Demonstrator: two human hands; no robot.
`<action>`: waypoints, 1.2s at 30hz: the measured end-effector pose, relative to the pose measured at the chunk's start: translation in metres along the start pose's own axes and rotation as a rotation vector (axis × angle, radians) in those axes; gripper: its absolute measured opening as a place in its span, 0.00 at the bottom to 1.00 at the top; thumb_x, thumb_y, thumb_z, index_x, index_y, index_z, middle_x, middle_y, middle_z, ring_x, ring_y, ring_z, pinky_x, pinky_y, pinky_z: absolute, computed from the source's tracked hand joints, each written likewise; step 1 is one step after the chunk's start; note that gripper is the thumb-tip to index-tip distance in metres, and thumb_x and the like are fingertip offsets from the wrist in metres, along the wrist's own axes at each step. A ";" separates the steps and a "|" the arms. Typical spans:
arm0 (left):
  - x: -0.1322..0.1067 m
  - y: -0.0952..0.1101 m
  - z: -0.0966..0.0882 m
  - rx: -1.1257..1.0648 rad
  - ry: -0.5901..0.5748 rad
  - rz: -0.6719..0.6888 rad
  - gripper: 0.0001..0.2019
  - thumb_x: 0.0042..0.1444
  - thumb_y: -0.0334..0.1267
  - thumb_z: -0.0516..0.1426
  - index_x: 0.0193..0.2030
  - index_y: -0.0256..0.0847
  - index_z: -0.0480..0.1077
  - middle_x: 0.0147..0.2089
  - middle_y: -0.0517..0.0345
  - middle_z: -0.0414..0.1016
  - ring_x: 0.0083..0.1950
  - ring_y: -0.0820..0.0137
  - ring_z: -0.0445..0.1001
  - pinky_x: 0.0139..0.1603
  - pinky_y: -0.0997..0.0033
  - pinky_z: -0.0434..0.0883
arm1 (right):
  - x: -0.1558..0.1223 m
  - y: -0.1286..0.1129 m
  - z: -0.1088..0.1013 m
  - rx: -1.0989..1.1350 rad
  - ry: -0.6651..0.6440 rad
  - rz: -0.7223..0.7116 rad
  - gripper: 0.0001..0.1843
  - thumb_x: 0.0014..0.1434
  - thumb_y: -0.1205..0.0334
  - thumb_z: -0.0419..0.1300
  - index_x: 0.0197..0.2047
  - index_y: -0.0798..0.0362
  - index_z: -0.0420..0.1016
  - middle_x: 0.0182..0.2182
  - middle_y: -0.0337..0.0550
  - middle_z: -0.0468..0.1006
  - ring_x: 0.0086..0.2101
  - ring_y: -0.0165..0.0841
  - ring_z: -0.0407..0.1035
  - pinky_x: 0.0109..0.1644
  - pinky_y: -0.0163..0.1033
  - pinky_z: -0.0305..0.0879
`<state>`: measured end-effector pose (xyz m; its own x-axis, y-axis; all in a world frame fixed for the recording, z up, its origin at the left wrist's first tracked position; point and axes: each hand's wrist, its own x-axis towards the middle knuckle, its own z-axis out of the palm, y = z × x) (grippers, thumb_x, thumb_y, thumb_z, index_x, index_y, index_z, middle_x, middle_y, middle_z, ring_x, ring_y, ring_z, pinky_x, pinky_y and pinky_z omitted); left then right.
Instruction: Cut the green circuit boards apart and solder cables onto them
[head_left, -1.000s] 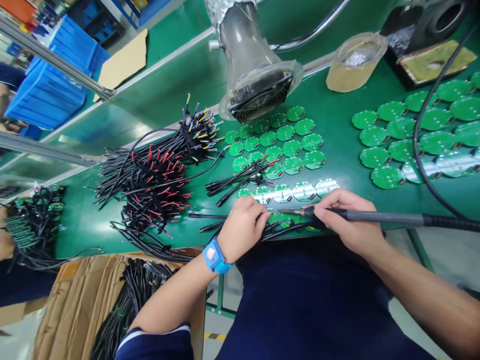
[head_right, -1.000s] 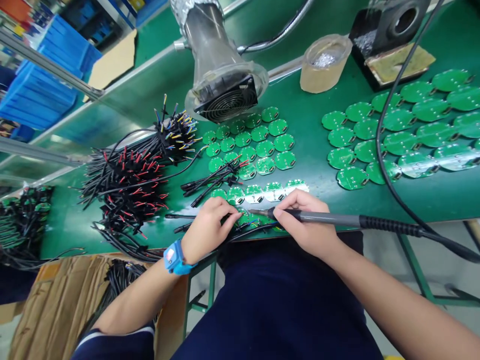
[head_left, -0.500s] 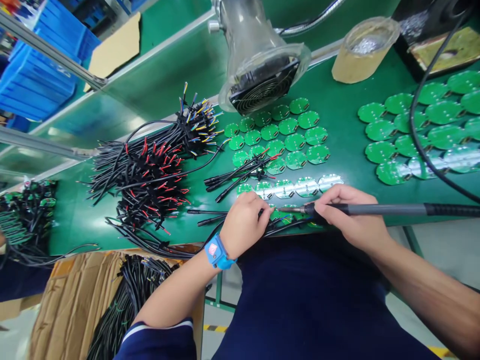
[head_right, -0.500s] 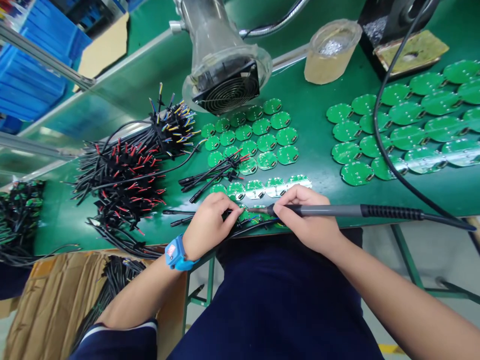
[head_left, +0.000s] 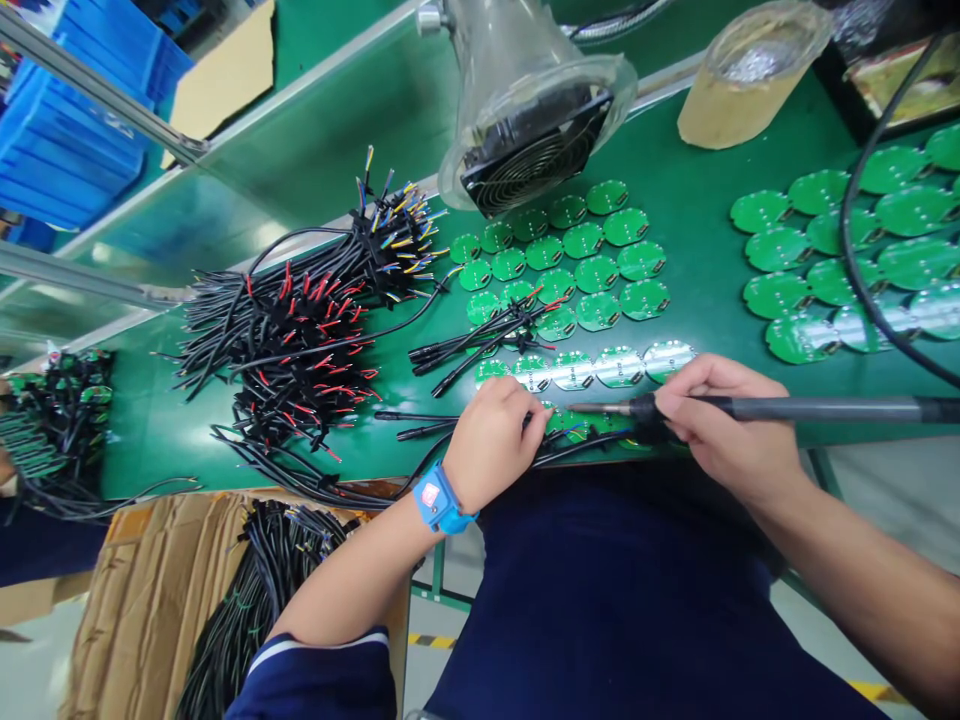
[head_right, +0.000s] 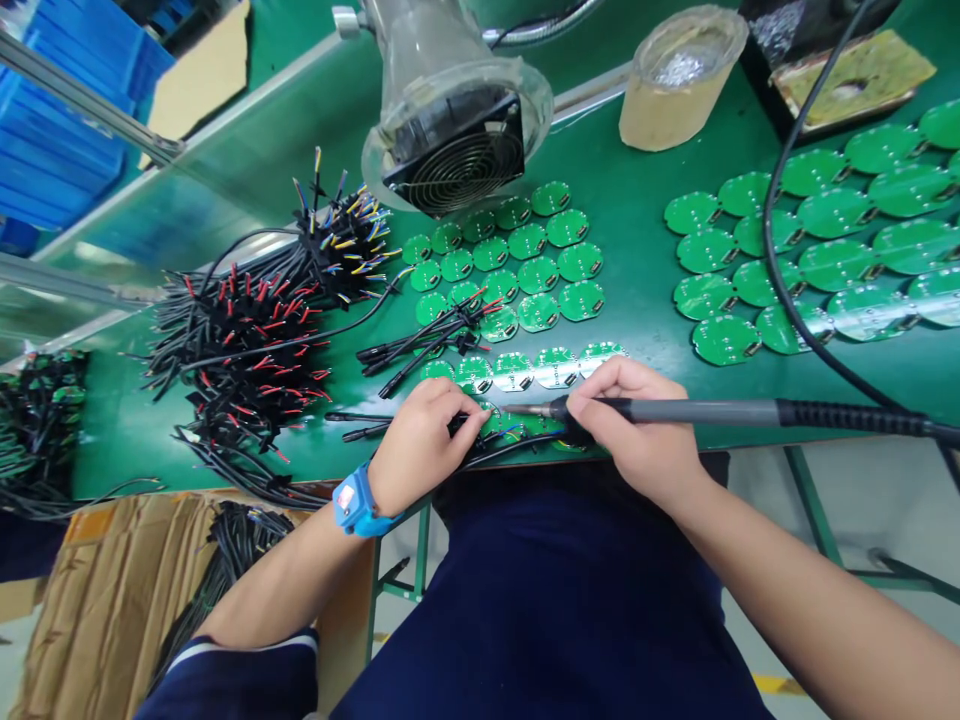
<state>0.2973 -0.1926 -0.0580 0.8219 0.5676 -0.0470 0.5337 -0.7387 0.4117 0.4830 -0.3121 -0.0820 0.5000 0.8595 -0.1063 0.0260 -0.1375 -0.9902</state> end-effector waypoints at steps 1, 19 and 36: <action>0.000 0.000 0.000 0.000 0.004 0.004 0.09 0.59 0.36 0.51 0.30 0.37 0.68 0.33 0.53 0.67 0.38 0.67 0.65 0.42 0.65 0.66 | 0.000 0.001 -0.001 0.038 0.019 0.014 0.05 0.53 0.65 0.60 0.26 0.52 0.69 0.17 0.34 0.66 0.18 0.25 0.58 0.20 0.33 0.53; 0.003 0.003 -0.011 0.275 -0.112 0.264 0.13 0.61 0.35 0.47 0.33 0.36 0.71 0.33 0.51 0.66 0.38 0.66 0.63 0.40 0.66 0.66 | 0.005 -0.006 0.001 -0.128 -0.096 -0.088 0.06 0.51 0.65 0.60 0.24 0.52 0.69 0.18 0.35 0.67 0.19 0.25 0.59 0.23 0.33 0.57; 0.014 0.018 -0.019 0.409 -0.204 0.244 0.11 0.59 0.33 0.50 0.27 0.35 0.68 0.31 0.51 0.65 0.36 0.65 0.64 0.38 0.65 0.66 | 0.001 -0.003 0.001 -0.087 -0.102 -0.093 0.05 0.49 0.64 0.62 0.25 0.51 0.69 0.22 0.38 0.72 0.23 0.28 0.65 0.25 0.34 0.59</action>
<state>0.3148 -0.1917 -0.0342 0.9325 0.3089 -0.1872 0.3223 -0.9456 0.0451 0.4822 -0.3102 -0.0797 0.4011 0.9156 -0.0274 0.1451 -0.0931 -0.9850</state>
